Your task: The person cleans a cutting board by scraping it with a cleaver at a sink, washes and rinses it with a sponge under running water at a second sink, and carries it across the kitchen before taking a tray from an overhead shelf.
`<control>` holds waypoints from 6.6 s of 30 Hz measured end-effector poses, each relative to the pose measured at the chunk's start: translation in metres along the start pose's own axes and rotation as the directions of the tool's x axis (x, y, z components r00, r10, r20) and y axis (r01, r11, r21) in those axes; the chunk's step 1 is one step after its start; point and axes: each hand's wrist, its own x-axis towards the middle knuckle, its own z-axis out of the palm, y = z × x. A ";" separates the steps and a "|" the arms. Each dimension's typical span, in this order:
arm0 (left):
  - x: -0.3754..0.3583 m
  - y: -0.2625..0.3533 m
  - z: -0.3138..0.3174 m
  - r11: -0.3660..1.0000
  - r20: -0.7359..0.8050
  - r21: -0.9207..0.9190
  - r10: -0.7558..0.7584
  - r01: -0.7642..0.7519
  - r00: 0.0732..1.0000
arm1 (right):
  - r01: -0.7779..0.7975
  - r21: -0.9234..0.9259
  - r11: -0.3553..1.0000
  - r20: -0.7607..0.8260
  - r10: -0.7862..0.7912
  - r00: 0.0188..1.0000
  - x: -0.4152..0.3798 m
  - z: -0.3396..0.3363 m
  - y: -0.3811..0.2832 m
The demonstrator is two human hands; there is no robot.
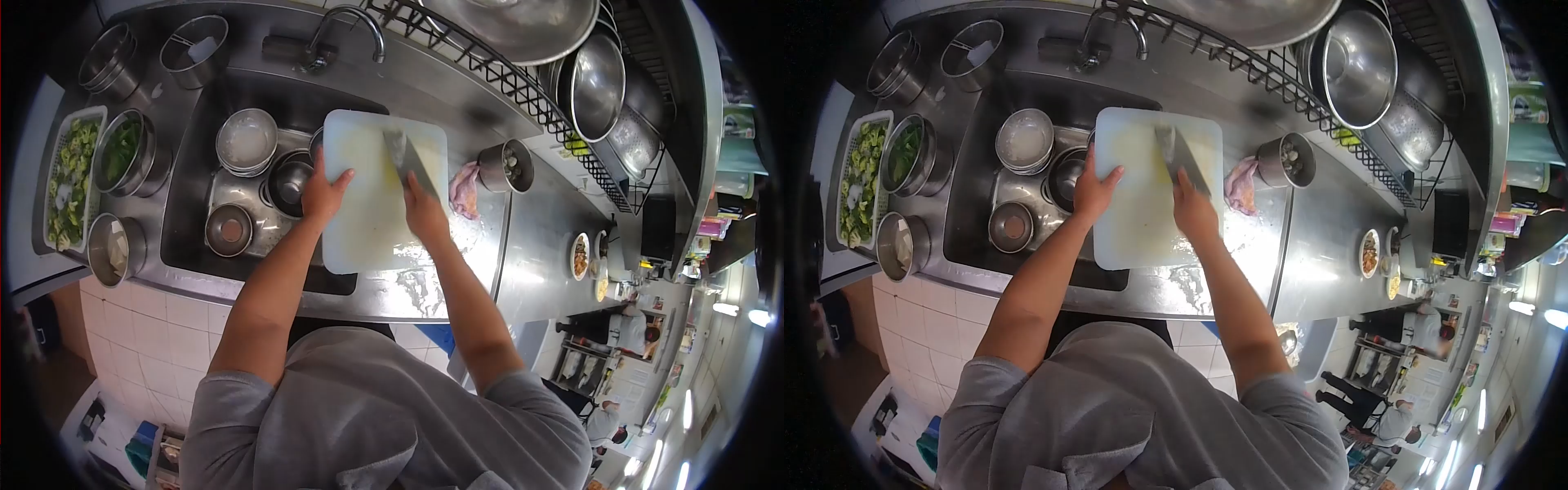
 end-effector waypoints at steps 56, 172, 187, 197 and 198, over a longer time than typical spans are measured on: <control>-0.009 -0.020 0.052 0.863 -0.143 -0.484 0.085 -0.145 0.986 | -0.049 -0.117 0.992 0.222 0.074 0.972 -0.217 -0.063 0.073; 0.096 -0.006 0.040 0.893 -0.056 -0.429 0.121 -0.133 0.991 | -0.268 -0.044 0.962 0.222 0.271 0.937 -0.219 -0.054 0.050; 0.045 -0.021 0.028 0.820 -0.152 -0.560 0.040 -0.119 0.988 | -0.143 0.010 0.990 0.151 0.140 0.979 -0.141 -0.027 0.042; 0.000 -0.035 0.024 0.816 -0.208 -0.560 0.028 -0.143 0.978 | 0.059 0.097 0.994 -0.021 -0.057 0.998 -0.027 -0.027 0.039; -0.008 -0.031 0.022 0.822 -0.213 -0.557 0.000 -0.121 0.977 | 0.057 0.120 0.991 -0.052 -0.051 0.997 0.005 -0.025 0.019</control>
